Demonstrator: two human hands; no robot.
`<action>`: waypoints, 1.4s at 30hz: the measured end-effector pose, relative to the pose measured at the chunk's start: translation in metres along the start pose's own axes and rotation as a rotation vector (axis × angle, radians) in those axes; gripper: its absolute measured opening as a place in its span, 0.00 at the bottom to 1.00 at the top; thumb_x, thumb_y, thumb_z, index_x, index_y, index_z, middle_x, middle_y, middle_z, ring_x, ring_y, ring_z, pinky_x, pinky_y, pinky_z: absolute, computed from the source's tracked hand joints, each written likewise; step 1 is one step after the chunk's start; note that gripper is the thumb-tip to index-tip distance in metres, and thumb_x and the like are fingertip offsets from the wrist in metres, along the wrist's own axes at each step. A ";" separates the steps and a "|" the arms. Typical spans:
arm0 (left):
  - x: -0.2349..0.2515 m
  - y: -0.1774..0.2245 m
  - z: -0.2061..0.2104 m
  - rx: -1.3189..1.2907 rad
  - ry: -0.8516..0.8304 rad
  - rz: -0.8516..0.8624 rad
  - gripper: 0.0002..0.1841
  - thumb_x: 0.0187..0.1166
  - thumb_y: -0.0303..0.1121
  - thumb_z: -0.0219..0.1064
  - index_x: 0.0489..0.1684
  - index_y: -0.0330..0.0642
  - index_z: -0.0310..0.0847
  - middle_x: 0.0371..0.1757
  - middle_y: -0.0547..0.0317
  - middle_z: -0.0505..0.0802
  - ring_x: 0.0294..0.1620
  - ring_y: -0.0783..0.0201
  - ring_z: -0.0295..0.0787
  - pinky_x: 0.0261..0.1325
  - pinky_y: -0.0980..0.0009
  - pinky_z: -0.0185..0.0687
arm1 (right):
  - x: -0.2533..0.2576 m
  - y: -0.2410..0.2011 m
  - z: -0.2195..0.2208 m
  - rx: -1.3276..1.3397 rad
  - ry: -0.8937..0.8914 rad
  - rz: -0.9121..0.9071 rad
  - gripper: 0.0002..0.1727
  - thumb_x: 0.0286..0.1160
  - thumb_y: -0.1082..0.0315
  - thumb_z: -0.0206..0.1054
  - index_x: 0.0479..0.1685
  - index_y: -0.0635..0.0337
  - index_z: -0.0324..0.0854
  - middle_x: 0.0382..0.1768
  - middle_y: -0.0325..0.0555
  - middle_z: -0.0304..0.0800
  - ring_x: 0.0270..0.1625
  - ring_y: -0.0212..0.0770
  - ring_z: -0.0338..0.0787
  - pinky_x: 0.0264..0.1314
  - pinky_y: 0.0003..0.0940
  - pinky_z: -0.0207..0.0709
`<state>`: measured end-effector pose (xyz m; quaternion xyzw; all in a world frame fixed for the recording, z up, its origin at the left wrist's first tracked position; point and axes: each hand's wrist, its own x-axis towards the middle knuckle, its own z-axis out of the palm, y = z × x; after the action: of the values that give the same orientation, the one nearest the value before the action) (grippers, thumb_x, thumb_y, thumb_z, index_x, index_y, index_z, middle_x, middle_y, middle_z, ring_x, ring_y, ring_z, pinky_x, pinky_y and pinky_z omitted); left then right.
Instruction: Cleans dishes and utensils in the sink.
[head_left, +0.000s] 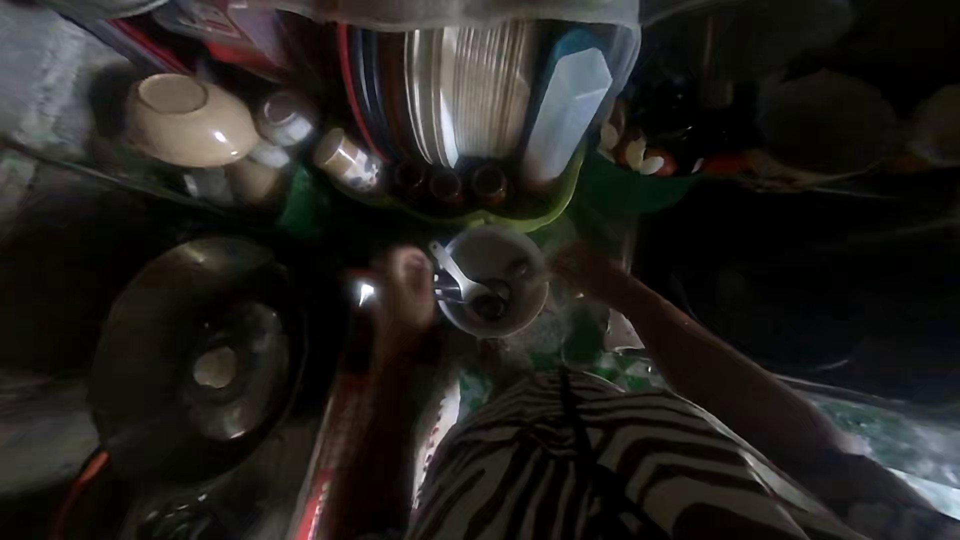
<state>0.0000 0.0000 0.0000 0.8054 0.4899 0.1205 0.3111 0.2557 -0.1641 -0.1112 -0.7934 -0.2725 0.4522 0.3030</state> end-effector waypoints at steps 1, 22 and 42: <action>-0.008 -0.012 0.031 -0.049 -0.054 -0.128 0.21 0.88 0.37 0.63 0.72 0.31 0.74 0.64 0.35 0.87 0.62 0.46 0.88 0.67 0.50 0.83 | -0.006 -0.004 -0.001 -0.056 -0.028 -0.039 0.26 0.84 0.52 0.68 0.72 0.58 0.77 0.56 0.61 0.89 0.49 0.56 0.92 0.53 0.58 0.86; -0.025 0.122 0.042 -0.424 0.638 0.406 0.20 0.77 0.27 0.73 0.63 0.28 0.76 0.55 0.52 0.91 0.55 0.70 0.89 0.62 0.71 0.87 | -0.102 0.109 -0.109 0.231 0.131 -0.163 0.24 0.87 0.65 0.63 0.80 0.60 0.71 0.68 0.60 0.83 0.66 0.52 0.87 0.70 0.51 0.81; -0.095 0.421 0.424 0.060 -0.545 0.462 0.29 0.77 0.26 0.71 0.80 0.31 0.71 0.76 0.35 0.83 0.78 0.42 0.78 0.81 0.48 0.71 | -0.127 0.229 -0.323 0.227 0.478 -0.170 0.29 0.90 0.53 0.59 0.84 0.57 0.67 0.74 0.61 0.80 0.72 0.57 0.83 0.74 0.60 0.76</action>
<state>0.4655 -0.3821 -0.0590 0.9062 0.1973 -0.0462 0.3711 0.5204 -0.4827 -0.0758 -0.8129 -0.2065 0.2527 0.4824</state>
